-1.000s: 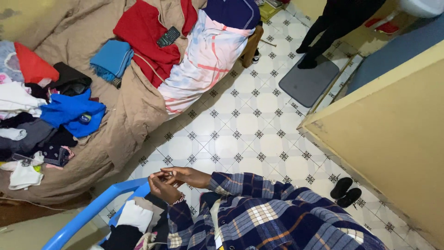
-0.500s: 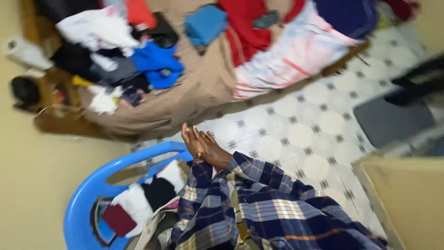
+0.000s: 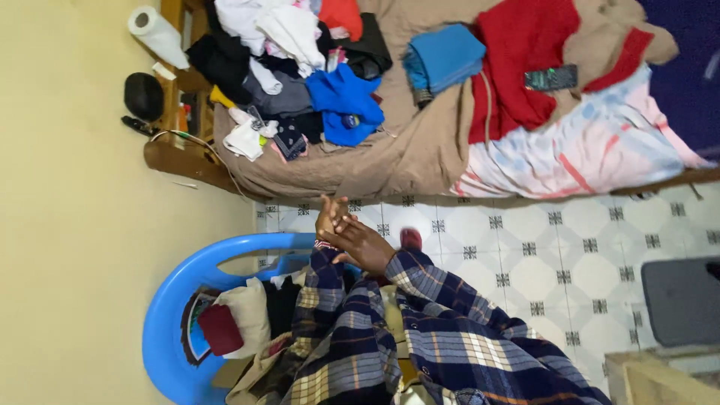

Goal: Unpacking clothes from a bag and sorting them onto a bed and chair.

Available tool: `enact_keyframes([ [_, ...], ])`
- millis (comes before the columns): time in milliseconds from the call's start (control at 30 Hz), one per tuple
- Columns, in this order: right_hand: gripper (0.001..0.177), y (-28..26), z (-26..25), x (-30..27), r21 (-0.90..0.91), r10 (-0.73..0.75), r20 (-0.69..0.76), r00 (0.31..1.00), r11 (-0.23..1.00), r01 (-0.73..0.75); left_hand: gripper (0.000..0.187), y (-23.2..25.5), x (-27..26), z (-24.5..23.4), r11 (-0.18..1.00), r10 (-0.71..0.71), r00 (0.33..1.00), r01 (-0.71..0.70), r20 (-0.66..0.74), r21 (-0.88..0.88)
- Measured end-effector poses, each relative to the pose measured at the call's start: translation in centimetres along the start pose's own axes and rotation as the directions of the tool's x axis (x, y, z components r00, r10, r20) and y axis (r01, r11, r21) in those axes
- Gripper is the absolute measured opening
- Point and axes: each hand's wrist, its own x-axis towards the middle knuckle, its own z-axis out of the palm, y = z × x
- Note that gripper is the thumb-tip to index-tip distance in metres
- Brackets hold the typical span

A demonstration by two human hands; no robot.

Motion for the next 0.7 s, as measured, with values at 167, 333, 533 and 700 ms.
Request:
enact_keyframes([
  [167,0.062,5.4,0.9,2.8,0.506,0.368,0.100,0.925,0.781,-0.365,0.065,3.0,4.8,3.5,0.963,0.265,0.938,-0.270,-0.224,0.008],
  [333,0.072,10.9,-2.0,7.6,0.694,0.112,-0.251,0.962,0.714,0.097,0.075,1.6,9.3,16.3,0.831,0.531,0.724,-0.344,-0.440,0.437],
  [533,0.095,19.2,-7.9,13.3,0.953,0.368,0.066,0.928,0.252,-0.167,0.098,-2.6,15.8,22.5,0.578,0.638,0.767,-0.421,-0.065,0.699],
  [700,0.078,26.6,0.2,16.0,0.862,0.272,-0.503,0.820,0.231,0.452,0.109,-4.4,15.2,17.7,0.327,0.667,0.734,-0.136,-0.127,0.935],
])
